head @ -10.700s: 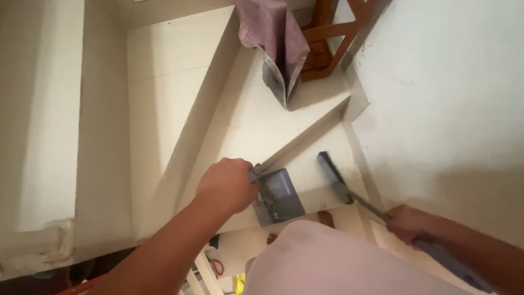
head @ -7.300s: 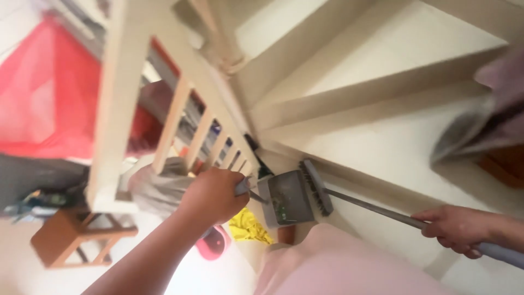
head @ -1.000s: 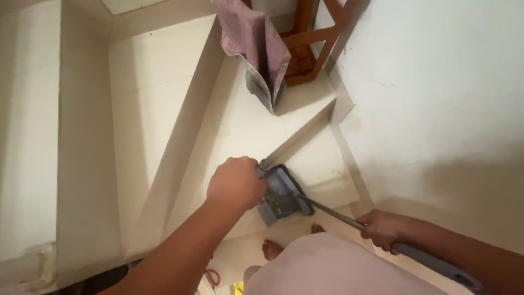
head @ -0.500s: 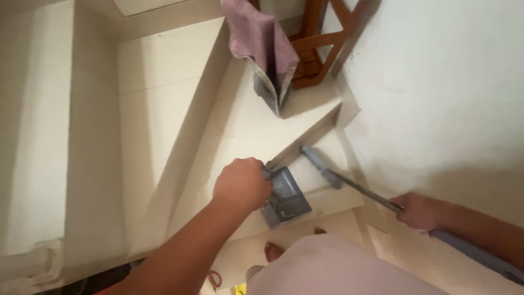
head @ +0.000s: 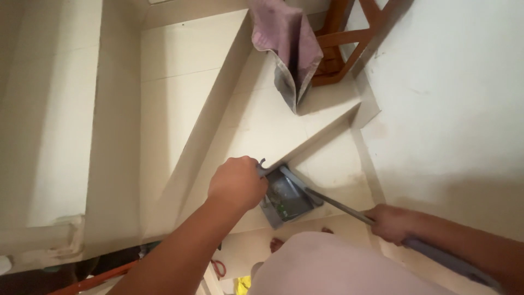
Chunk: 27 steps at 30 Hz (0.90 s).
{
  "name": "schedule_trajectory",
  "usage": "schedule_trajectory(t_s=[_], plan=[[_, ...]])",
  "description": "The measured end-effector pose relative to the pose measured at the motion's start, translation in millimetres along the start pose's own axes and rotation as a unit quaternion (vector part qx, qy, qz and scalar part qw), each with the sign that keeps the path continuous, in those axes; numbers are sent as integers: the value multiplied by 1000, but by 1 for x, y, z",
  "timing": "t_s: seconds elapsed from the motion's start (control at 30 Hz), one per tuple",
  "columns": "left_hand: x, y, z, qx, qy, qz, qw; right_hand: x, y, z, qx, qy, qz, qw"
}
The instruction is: Sweep debris from the stairs into a dustpan using a broom.
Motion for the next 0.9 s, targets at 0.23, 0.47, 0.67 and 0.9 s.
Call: schedule_trajectory(t_s=[0.23, 0.47, 0.67, 0.9], plan=[[-1, 1, -4, -21, -5, -15, 1000, 51, -36, -39, 0, 103, 62, 993], [-1, 5, -8, -26, -13, -18, 999, 149, -47, 45, 66, 112, 72, 989], [-3, 6, -18, -55, -9, -7, 998, 86, 4, 37, 6, 99, 117, 988], [-4, 10, -17, -38, 27, 25, 999, 18, 23, -16, -35, 85, 190, 977]])
Point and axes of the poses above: each hand's wrist, its own z-axis towards the middle knuckle, its own y-axis out of the palm, x = y × z, the point moved 9 cm from there along z, towards the middle knuckle, and after that the axes turned 1 degree about -x, right-handed, at the moved point
